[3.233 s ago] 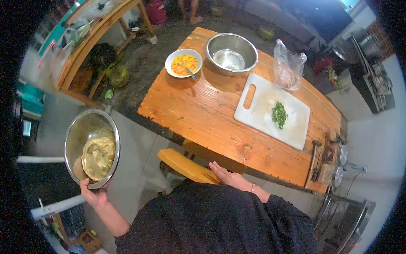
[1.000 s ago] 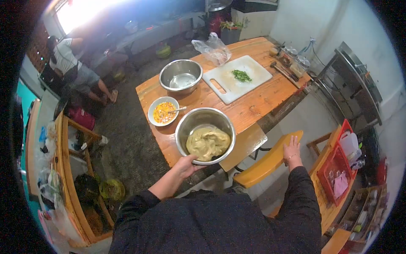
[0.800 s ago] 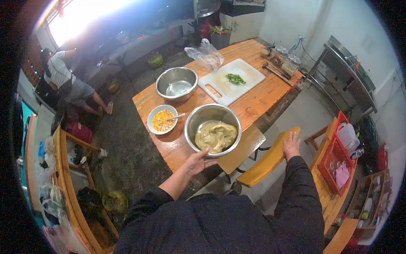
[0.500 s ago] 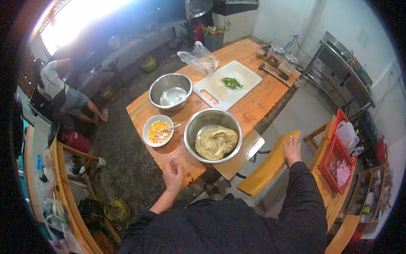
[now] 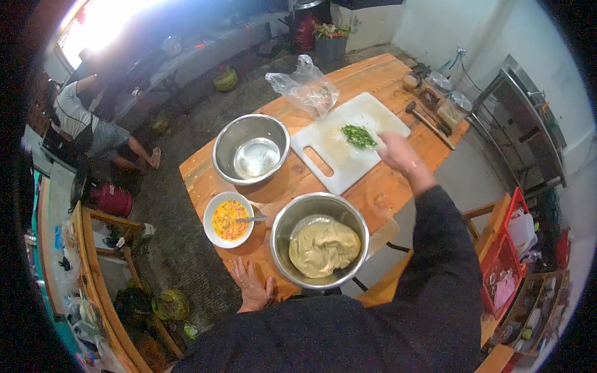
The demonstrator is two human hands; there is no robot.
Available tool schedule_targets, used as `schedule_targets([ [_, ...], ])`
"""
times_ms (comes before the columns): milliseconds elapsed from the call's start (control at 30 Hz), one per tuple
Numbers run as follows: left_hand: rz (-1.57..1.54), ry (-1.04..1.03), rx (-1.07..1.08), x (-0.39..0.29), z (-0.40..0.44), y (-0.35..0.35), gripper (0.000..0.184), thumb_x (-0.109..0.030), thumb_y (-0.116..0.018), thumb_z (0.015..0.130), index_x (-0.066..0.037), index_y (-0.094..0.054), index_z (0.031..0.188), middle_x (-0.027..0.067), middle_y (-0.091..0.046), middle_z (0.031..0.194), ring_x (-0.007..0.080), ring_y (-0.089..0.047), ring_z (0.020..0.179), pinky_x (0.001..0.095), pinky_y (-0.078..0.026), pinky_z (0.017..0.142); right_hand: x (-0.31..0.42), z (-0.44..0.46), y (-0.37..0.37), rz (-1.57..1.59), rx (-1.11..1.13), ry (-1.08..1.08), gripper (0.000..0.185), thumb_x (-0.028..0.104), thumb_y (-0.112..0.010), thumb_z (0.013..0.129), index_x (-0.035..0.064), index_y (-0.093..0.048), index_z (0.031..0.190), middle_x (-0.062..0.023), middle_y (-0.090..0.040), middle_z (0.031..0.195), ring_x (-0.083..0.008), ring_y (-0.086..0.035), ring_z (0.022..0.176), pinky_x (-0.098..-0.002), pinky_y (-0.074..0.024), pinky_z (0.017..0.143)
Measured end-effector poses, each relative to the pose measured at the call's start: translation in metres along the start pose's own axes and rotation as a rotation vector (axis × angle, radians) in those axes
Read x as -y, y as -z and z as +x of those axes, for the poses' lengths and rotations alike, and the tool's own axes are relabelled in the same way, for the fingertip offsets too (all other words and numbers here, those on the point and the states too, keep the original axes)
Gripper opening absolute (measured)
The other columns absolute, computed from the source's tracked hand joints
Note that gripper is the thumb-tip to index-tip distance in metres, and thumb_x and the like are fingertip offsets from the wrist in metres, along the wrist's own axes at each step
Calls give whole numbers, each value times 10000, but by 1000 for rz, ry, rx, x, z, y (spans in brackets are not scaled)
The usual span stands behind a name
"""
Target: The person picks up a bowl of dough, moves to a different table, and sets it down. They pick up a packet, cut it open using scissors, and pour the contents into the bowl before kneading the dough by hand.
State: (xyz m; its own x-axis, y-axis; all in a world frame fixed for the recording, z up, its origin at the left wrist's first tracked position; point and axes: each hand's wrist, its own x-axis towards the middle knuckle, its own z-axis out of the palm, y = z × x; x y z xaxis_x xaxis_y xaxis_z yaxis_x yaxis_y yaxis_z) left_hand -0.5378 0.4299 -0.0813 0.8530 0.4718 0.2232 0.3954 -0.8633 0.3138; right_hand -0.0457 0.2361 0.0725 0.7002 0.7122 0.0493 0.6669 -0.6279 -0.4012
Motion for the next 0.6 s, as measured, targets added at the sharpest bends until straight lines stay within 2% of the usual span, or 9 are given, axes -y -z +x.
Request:
schedule_targets([
  [133, -10, 38, 63, 0, 1, 3, 734, -323, -658, 806, 73, -349, 1342, 306, -187, 1482, 482, -156, 1381, 626, -101, 1119, 3, 137, -60, -46, -131, 76, 468, 241, -638, 833, -16, -576, 1220, -259, -597, 1198, -383, -546, 1157, -430, -430, 995],
  [200, -24, 54, 64, 1, 0, 2, 710, -306, -660, 803, 63, -369, 1336, 302, -194, 1478, 482, -161, 1381, 619, -97, 1124, 58, 174, -53, -18, 125, -114, 628, 265, -649, 829, 4, -444, 1363, -266, -535, 1296, -382, -497, 1225, -407, -395, 1043],
  [300, -64, 89, 75, 0, 0, 1, 675, -286, -664, 796, 51, -401, 1319, 294, -212, 1469, 481, -161, 1387, 611, -95, 1132, 40, 240, -125, -229, -86, -30, 714, 329, -650, 834, 56, -371, 1432, -249, -463, 1390, -389, -419, 1308, -428, -336, 1098],
  [400, -76, 127, 93, -2, 2, 2, 662, -270, -674, 781, 44, -420, 1305, 287, -234, 1456, 478, -164, 1392, 606, -99, 1137, 49, 264, -159, -317, -143, -130, 762, 370, -648, 832, 131, -319, 1476, -215, -404, 1454, -402, -350, 1358, -466, -285, 1128],
  [500, -94, 139, 109, 0, 2, 2, 664, -255, -690, 762, 41, -430, 1296, 286, -247, 1448, 477, -176, 1391, 608, -111, 1137, 62, 259, -167, -361, -88, -150, 663, 372, -647, 822, 163, -441, 1417, -181, -447, 1431, -415, -363, 1346, -513, -292, 1110],
  [600, -105, 149, 117, 1, 0, 1, 664, -242, -703, 747, 39, -436, 1286, 288, -252, 1447, 480, -192, 1386, 614, -121, 1135, 32, 294, -203, -377, -150, -168, 449, 319, -659, 797, 146, -634, 1210, -179, -572, 1294, -390, -488, 1249, -481, -388, 1049],
])
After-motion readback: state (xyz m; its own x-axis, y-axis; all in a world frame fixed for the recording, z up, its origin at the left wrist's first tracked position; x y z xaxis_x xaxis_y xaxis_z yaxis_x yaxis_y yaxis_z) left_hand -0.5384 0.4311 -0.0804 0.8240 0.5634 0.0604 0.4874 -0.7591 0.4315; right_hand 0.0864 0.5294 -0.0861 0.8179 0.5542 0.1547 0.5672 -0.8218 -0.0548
